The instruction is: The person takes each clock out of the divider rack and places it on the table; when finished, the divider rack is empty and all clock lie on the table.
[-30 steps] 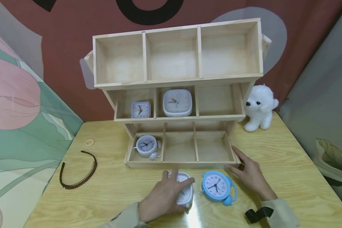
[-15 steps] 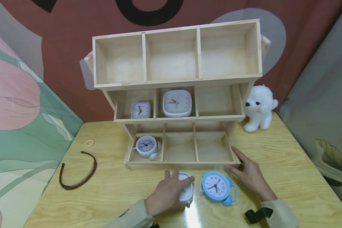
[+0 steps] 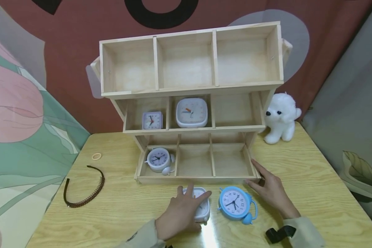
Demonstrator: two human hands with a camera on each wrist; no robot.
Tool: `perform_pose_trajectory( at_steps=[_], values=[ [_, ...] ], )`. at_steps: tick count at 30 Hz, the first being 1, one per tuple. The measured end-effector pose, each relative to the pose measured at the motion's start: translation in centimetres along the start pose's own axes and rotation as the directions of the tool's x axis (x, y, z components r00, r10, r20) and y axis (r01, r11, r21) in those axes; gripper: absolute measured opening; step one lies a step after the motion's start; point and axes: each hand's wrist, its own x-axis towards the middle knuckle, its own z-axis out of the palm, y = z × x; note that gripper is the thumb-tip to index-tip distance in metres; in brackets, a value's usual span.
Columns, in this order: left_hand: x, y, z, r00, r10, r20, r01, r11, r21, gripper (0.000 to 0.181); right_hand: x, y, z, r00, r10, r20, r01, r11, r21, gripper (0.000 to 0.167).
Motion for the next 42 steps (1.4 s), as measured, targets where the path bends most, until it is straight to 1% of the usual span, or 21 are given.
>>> perform_pose_trajectory(
  at_steps=[1, 2, 4, 5, 7, 9, 12, 14, 16, 17, 19, 21, 23, 25, 28, 30, 34, 36, 39, 40, 42],
  values=[
    [-0.5, 0.0, -0.6, 1.0, -0.006, -0.006, 0.006, 1.0, -0.014, 0.092, 0.0, 0.0, 0.0, 1.0, -0.002, 0.0, 0.002, 1.0, 0.0, 0.079],
    [-0.9, -0.2, -1.2, 1.0, -0.004, -0.025, 0.003, 1.0, -0.022, 0.09, 0.0, -0.1, 0.0, 1.0, -0.002, -0.002, 0.002, 1.0, -0.003, 0.079],
    [-1.7, -0.6, -2.7, 0.997, 0.001, -0.081, -0.005, 0.999, -0.047, 0.086, -0.1, -0.1, 0.0, 1.0, -0.003, -0.007, 0.003, 1.0, -0.007, 0.079],
    [-1.9, -0.9, -3.4, 0.993, 0.001, -0.117, -0.007, 0.999, -0.051, 0.084, 0.0, -0.1, -0.1, 1.0, 0.001, -0.008, -0.001, 1.0, -0.012, 0.079],
    [-2.3, -1.7, -4.8, 0.981, 0.007, -0.193, -0.017, 0.998, -0.053, 0.083, -0.1, -0.1, -0.2, 1.0, -0.004, -0.016, 0.003, 1.0, -0.02, 0.079],
    [-2.6, -2.6, -6.0, 0.968, -0.001, -0.253, -0.015, 0.998, -0.061, 0.083, -0.1, -0.1, -0.1, 1.0, -0.014, -0.022, 0.013, 1.0, -0.019, 0.079],
    [-2.8, -3.9, -7.4, 0.953, -0.027, -0.301, 0.012, 0.999, -0.051, 0.082, -0.1, -0.1, 0.1, 0.999, -0.025, -0.025, 0.024, 1.0, -0.02, 0.079],
    [-2.6, -4.8, -8.0, 0.946, -0.029, -0.322, 0.016, 0.999, -0.041, 0.083, -0.1, -0.1, 0.1, 0.999, -0.024, -0.028, 0.023, 1.0, -0.02, 0.079],
    [-2.2, -5.8, -8.3, 0.942, -0.02, -0.334, 0.009, 0.999, -0.034, 0.084, -0.1, -0.1, 0.1, 0.999, -0.02, -0.029, 0.019, 1.0, -0.021, 0.079],
    [-2.0, -6.4, -8.4, 0.943, -0.017, -0.332, 0.007, 1.0, -0.03, 0.086, -0.1, -0.1, 0.1, 0.999, -0.019, -0.029, 0.018, 1.0, -0.022, 0.079],
    [-1.5, -7.5, -8.4, 0.948, -0.016, -0.318, 0.001, 0.999, -0.048, 0.088, -0.1, -0.1, 0.1, 0.999, -0.019, -0.032, 0.018, 1.0, -0.021, 0.079],
    [-1.0, -8.7, -8.4, 0.954, -0.025, -0.3, 0.001, 0.997, -0.083, 0.088, -0.1, -0.1, 0.1, 0.999, -0.022, -0.03, 0.021, 1.0, -0.021, 0.079],
    [-0.3, -9.9, -8.5, 0.956, -0.042, -0.289, 0.008, 0.993, -0.12, 0.086, -0.1, -0.1, 0.1, 0.999, -0.025, -0.029, 0.024, 1.0, -0.02, 0.079],
    [0.4, -11.0, -8.6, 0.953, -0.053, -0.297, 0.005, 0.987, -0.16, 0.084, -0.1, -0.1, 0.1, 0.999, -0.027, -0.028, 0.027, 0.999, -0.017, 0.079],
    [1.6, -12.2, -8.7, 0.95, -0.067, -0.305, 0.011, 0.983, -0.182, 0.08, -0.2, 0.0, 0.1, 0.999, -0.029, -0.027, 0.028, 0.999, -0.022, 0.079],
    [2.4, -12.7, -8.7, 0.951, -0.069, -0.303, 0.015, 0.984, -0.179, 0.078, -0.2, 0.0, 0.1, 0.999, -0.029, -0.028, 0.029, 0.999, -0.024, 0.079],
    [4.1, -13.2, -8.0, 0.96, -0.083, -0.266, 0.041, 0.986, -0.16, 0.074, -0.3, 0.0, 0.1, 0.999, -0.028, -0.027, 0.027, 0.999, -0.023, 0.079],
    [4.8, -13.3, -7.4, 0.969, -0.1, -0.226, 0.065, 0.985, -0.16, 0.074, -0.3, 0.0, 0.2, 0.999, -0.027, -0.023, 0.027, 0.999, -0.021, 0.079],
    [5.7, -13.4, -6.5, 0.982, -0.121, -0.147, 0.095, 0.98, -0.172, 0.073, -0.3, 0.0, 0.2, 0.999, -0.029, -0.021, 0.028, 0.999, -0.018, 0.079],
    [5.9, -13.4, -6.2, 0.983, -0.139, -0.119, 0.117, 0.977, -0.18, 0.073, -0.2, 0.0, 0.2, 0.999, -0.028, -0.021, 0.027, 1.0, -0.014, 0.079],
    [6.3, -13.4, -5.7, 0.984, -0.154, -0.088, 0.136, 0.973, -0.187, 0.072, -0.2, 0.0, 0.2, 0.999, -0.028, -0.024, 0.028, 1.0, -0.008, 0.079]
  ],
)
